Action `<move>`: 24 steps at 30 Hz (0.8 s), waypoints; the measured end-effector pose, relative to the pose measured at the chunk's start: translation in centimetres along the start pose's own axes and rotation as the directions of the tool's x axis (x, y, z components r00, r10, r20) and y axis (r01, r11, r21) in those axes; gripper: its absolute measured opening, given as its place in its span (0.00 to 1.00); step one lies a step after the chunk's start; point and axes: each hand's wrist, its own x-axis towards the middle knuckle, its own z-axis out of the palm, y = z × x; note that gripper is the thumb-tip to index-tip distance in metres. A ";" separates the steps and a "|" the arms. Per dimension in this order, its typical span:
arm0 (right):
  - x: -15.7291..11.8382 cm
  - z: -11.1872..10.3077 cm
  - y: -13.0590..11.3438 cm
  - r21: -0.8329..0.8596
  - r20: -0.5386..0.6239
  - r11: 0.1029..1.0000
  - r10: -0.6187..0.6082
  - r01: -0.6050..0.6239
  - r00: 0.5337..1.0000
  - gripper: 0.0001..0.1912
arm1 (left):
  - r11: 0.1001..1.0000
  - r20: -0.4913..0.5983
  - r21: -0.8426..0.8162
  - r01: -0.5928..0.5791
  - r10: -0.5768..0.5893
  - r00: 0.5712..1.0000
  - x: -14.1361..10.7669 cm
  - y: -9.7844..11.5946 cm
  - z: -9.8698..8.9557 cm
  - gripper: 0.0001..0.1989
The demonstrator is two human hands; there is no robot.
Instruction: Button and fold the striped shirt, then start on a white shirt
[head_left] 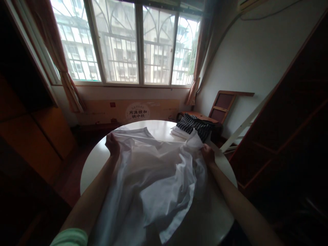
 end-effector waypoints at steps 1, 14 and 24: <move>-0.1 -0.1 0.1 0.017 -0.019 1.000 0.000 0.000 1.000 0.13 | 1.000 0.021 -0.005 0.029 -0.028 0.999 0.2 -0.3 -0.1 0.16; -1.4 1.6 -1.6 0.020 -0.089 0.913 -0.405 0.408 0.910 0.12 | 0.735 0.850 -0.405 0.543 0.083 0.521 -2.7 5.9 -1.1 0.14; -1.8 1.3 -1.7 0.093 0.007 0.949 -0.303 0.301 0.953 0.10 | 0.955 0.937 -0.271 0.122 0.291 -0.195 -10.0 7.7 -0.1 0.12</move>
